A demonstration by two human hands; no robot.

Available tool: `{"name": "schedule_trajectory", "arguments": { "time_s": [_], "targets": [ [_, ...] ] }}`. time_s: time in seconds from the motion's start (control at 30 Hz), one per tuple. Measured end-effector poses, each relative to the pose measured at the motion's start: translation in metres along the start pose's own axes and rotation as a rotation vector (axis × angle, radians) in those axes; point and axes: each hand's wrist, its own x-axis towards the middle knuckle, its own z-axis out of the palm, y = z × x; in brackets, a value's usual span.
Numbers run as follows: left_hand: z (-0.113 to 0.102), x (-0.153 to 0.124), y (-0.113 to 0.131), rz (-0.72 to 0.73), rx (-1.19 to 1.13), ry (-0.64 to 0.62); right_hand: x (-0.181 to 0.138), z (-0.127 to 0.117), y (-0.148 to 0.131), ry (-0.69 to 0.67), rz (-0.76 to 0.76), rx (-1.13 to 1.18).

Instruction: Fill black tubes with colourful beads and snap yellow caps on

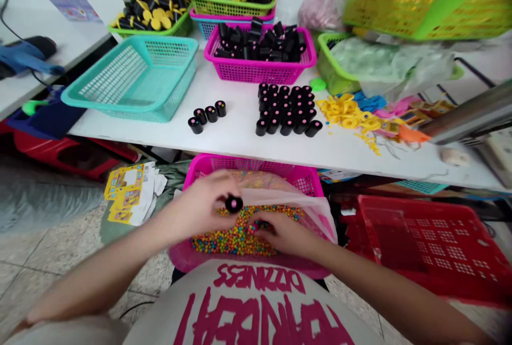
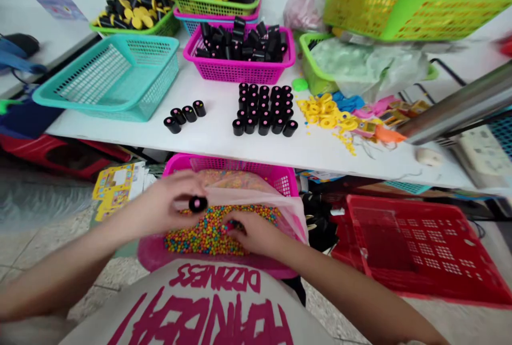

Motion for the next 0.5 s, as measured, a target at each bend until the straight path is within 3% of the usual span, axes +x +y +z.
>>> {"name": "schedule_trajectory", "arguments": {
  "time_s": [0.1,0.2,0.37,0.5],
  "targets": [
    [0.039,-0.041,-0.001,-0.141,-0.031,-0.068,-0.001,0.0,-0.008,0.01,-0.012,0.024],
    [0.062,-0.054,-0.009,-0.249,-0.066,-0.076,-0.002,0.0,-0.02,0.048,-0.062,-0.005],
    [0.076,-0.053,-0.014,-0.29,-0.156,-0.016,-0.003,0.001,-0.04,0.094,-0.222,-0.185],
    [0.08,-0.053,-0.018,-0.256,-0.171,0.031,-0.003,0.004,-0.051,0.068,-0.172,-0.212]
  ]
}}
